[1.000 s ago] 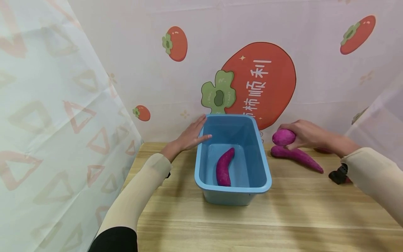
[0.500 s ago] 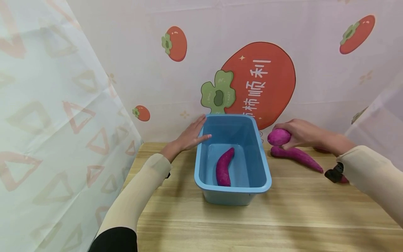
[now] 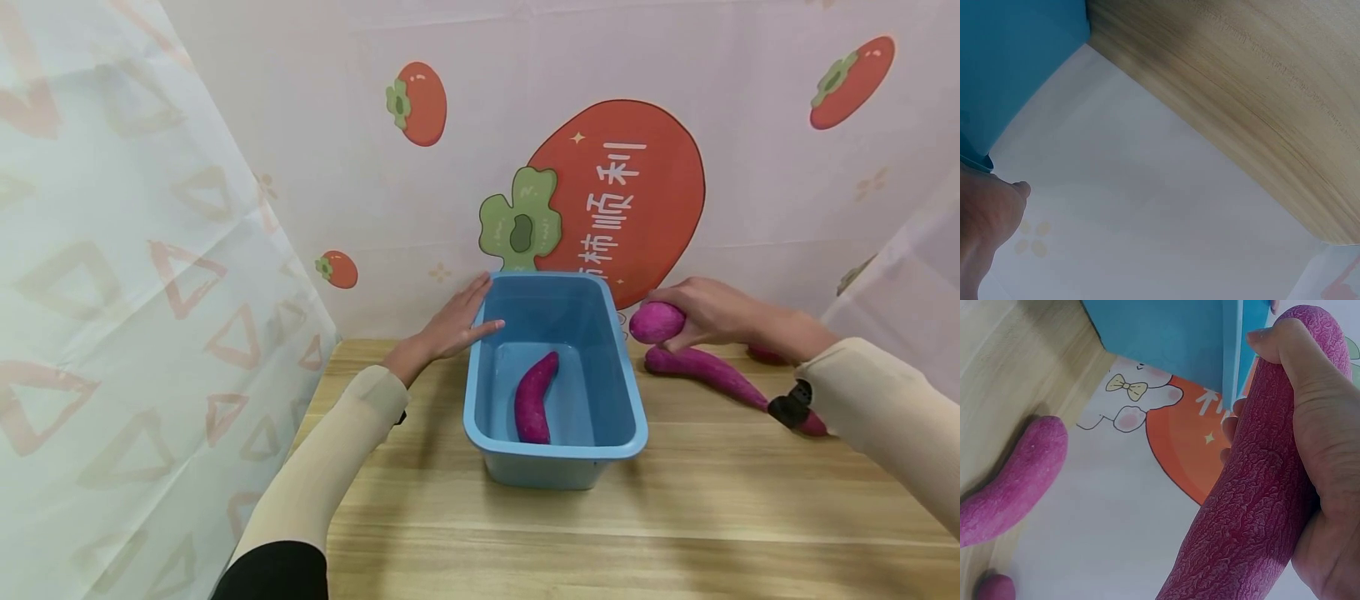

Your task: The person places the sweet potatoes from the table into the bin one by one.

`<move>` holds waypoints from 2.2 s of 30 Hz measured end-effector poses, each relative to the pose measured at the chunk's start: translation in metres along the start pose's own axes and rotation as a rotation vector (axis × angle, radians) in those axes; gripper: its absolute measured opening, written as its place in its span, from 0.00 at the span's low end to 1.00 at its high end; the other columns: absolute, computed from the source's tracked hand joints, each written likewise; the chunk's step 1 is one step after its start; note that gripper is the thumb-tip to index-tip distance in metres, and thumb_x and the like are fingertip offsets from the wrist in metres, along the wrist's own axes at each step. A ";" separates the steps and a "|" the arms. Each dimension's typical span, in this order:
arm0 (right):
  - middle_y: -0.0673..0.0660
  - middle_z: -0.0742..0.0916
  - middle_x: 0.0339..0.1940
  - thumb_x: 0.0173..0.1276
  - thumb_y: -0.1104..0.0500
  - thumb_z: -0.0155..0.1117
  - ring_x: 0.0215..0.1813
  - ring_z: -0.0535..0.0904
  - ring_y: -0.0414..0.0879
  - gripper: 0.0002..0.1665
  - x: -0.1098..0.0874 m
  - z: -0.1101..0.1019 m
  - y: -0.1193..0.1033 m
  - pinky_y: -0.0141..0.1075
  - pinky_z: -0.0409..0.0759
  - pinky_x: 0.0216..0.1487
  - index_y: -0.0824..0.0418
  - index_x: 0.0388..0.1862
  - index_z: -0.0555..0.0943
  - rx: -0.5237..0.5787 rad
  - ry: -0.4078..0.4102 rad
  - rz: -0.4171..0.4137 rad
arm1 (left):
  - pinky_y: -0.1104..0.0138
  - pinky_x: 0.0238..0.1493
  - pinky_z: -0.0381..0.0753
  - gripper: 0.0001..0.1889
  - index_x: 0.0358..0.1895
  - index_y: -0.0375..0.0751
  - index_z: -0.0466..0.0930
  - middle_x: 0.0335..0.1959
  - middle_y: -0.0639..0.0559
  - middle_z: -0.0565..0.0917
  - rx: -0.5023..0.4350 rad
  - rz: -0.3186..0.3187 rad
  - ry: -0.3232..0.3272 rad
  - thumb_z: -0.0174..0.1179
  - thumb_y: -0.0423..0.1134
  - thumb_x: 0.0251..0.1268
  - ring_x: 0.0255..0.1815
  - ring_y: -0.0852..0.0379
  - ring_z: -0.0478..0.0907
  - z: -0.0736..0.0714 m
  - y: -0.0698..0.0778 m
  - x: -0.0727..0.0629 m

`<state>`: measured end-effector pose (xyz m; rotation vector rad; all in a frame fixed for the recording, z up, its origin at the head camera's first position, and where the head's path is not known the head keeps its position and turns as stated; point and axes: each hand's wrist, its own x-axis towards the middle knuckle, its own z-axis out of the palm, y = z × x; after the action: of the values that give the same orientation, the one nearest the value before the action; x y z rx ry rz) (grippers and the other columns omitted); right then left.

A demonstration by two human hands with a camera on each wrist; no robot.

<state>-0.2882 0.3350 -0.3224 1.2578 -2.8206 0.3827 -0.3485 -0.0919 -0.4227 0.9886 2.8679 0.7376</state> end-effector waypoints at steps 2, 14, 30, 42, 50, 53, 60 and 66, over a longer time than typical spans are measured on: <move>0.40 0.88 0.32 0.47 0.50 0.90 0.32 0.81 0.33 0.32 0.002 -0.001 -0.001 0.34 0.83 0.34 0.56 0.49 0.87 -0.004 0.007 -0.028 | 0.44 0.85 0.44 0.50 0.88 0.40 0.39 0.90 0.48 0.39 0.003 -0.003 -0.001 0.45 0.66 0.75 0.90 0.47 0.39 0.000 0.000 0.000; 0.46 0.90 0.40 0.46 0.45 0.91 0.38 0.85 0.40 0.35 0.016 -0.007 -0.011 0.37 0.86 0.38 0.56 0.51 0.85 -0.004 -0.032 -0.018 | 0.43 0.85 0.45 0.50 0.88 0.42 0.39 0.90 0.49 0.39 -0.011 -0.003 0.003 0.45 0.66 0.75 0.90 0.47 0.39 -0.001 0.000 0.000; 0.49 0.89 0.45 0.44 0.46 0.92 0.43 0.85 0.44 0.36 0.039 -0.008 -0.024 0.38 0.87 0.40 0.55 0.51 0.85 0.009 -0.017 -0.112 | 0.42 0.84 0.46 0.50 0.88 0.42 0.39 0.90 0.49 0.39 -0.011 -0.007 0.001 0.46 0.66 0.75 0.90 0.47 0.39 0.001 -0.001 0.001; 0.46 0.91 0.41 0.45 0.47 0.92 0.40 0.87 0.41 0.35 0.051 -0.008 -0.037 0.39 0.89 0.41 0.53 0.51 0.86 0.009 -0.057 -0.099 | 0.46 0.86 0.44 0.49 0.88 0.39 0.38 0.90 0.48 0.38 -0.003 0.001 -0.005 0.45 0.65 0.76 0.90 0.48 0.38 0.000 -0.001 0.000; 0.44 0.90 0.38 0.44 0.50 0.92 0.37 0.86 0.38 0.33 0.059 -0.005 -0.045 0.37 0.87 0.38 0.52 0.48 0.84 0.026 -0.079 -0.129 | 0.46 0.86 0.44 0.49 0.88 0.39 0.38 0.90 0.49 0.37 -0.007 0.005 -0.005 0.45 0.66 0.77 0.90 0.48 0.38 0.001 -0.001 0.000; 0.43 0.90 0.37 0.44 0.51 0.91 0.36 0.85 0.37 0.32 0.062 -0.004 -0.047 0.36 0.86 0.38 0.50 0.47 0.84 0.030 -0.097 -0.131 | 0.46 0.86 0.44 0.49 0.88 0.38 0.38 0.90 0.48 0.37 -0.006 0.006 -0.006 0.45 0.65 0.77 0.90 0.48 0.38 0.001 -0.001 0.000; 0.46 0.90 0.39 0.46 0.47 0.91 0.39 0.86 0.41 0.32 0.072 -0.003 -0.054 0.39 0.87 0.40 0.52 0.48 0.84 0.026 -0.110 -0.152 | 0.47 0.86 0.44 0.49 0.88 0.38 0.38 0.90 0.48 0.37 -0.008 0.005 0.002 0.45 0.64 0.77 0.90 0.48 0.38 0.002 -0.002 0.001; 0.48 0.91 0.43 0.46 0.47 0.91 0.43 0.87 0.45 0.34 0.081 0.000 -0.065 0.42 0.89 0.43 0.52 0.51 0.85 0.009 -0.140 -0.147 | 0.47 0.86 0.44 0.49 0.88 0.38 0.38 0.90 0.48 0.37 0.004 0.004 0.000 0.45 0.64 0.77 0.90 0.49 0.38 0.003 -0.002 0.000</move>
<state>-0.2947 0.2341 -0.2986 1.5401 -2.8148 0.3134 -0.3496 -0.0919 -0.4267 0.9944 2.8694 0.7323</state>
